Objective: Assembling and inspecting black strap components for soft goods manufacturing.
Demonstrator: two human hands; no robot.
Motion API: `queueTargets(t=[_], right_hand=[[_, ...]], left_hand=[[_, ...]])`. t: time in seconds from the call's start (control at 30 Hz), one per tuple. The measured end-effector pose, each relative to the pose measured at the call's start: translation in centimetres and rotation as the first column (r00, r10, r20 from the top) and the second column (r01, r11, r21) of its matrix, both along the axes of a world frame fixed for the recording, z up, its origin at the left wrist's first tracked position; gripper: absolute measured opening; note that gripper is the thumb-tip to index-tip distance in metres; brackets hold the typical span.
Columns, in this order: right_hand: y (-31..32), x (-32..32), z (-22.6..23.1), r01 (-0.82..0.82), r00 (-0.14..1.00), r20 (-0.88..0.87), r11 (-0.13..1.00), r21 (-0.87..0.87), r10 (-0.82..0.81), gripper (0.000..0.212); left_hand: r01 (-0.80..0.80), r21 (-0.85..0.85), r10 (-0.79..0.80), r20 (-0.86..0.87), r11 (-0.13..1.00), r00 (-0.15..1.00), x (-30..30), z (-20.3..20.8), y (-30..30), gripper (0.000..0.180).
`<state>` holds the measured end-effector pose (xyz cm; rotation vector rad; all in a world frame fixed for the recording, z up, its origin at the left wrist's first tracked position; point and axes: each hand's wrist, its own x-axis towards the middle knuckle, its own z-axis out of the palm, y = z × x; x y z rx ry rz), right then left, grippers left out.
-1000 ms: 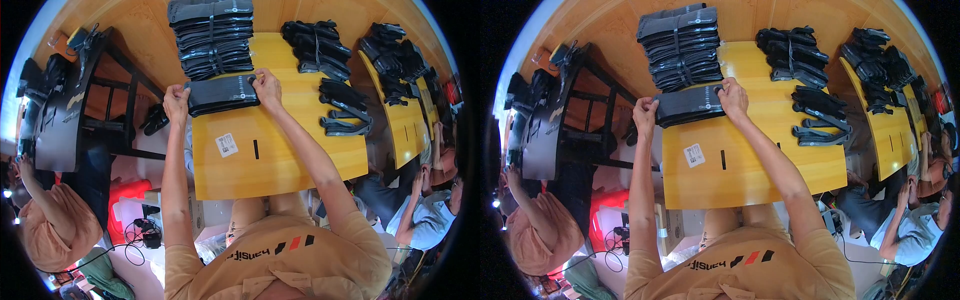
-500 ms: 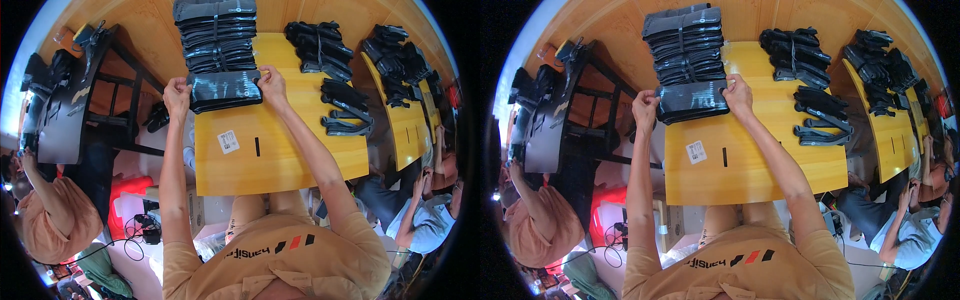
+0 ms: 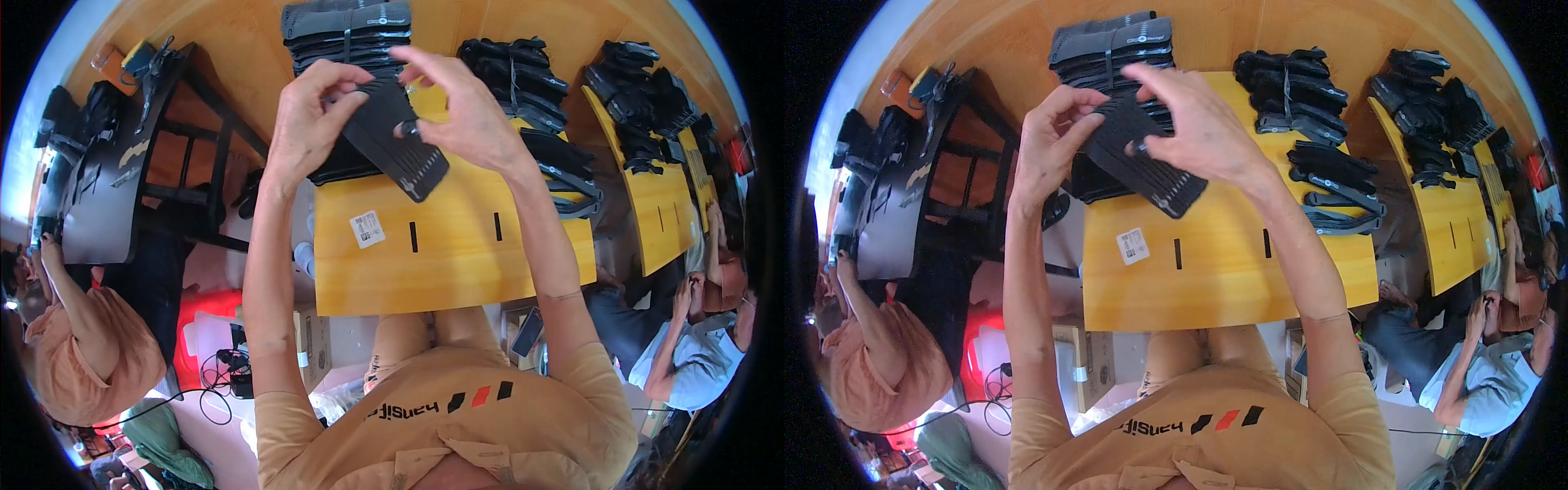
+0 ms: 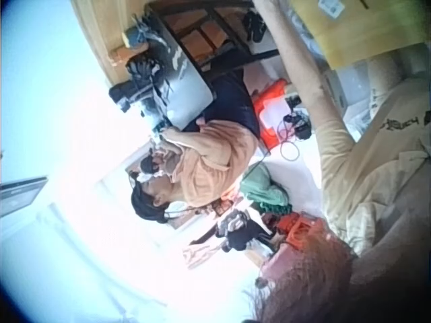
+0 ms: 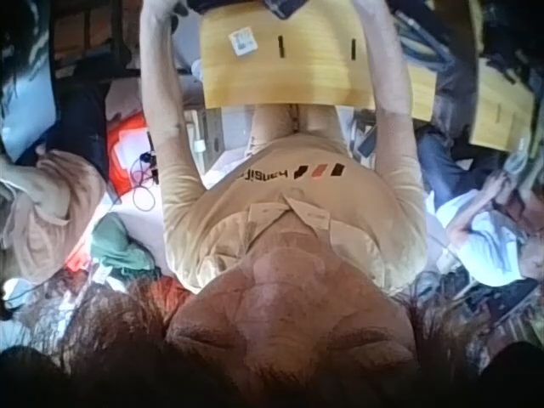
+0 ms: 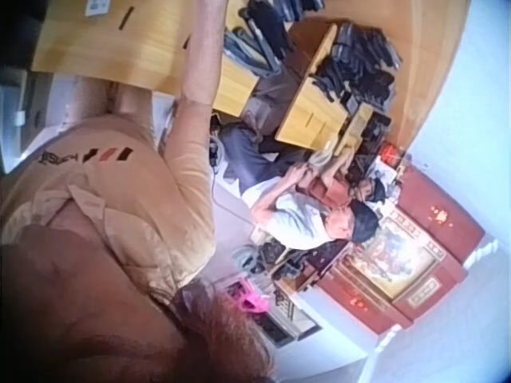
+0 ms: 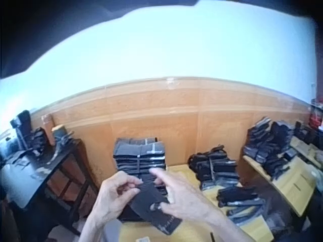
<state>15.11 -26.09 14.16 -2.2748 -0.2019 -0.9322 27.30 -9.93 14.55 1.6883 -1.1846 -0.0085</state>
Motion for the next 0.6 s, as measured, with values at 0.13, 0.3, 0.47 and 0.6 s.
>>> queueTargets(t=[0.13, 0.3, 0.47, 0.6], right_hand=[[-0.4, -0.4, 0.8, 0.02, 0.971, -0.238, 1.0, -0.017, -0.024, 0.038], [-0.2, -1.5, -0.5, -0.131, 0.908, -0.376, 0.978, 0.162, 0.184, 0.025], [0.3, -1.0, -0.7, -0.281, 0.836, -0.386, 0.909, 0.307, 0.389, 0.019], [0.6, -0.3, -0.9, -0.22, 0.679, -0.521, 0.821, 0.527, 0.517, 0.023]], left_hand=[[0.015, -0.248, -0.096, -0.318, 0.969, 0.943, -2.4, 1.3, -0.6, 0.025], [0.057, -0.186, -0.13, -0.409, 0.981, 0.903, -2.5, -0.9, 0.6, 0.026], [0.163, -0.147, -0.211, -0.432, 0.976, 0.877, -3.2, -1.2, 1.1, 0.03], [0.109, -0.203, -0.199, -0.501, 0.973, 0.842, -3.1, -1.5, 1.8, 0.033]])
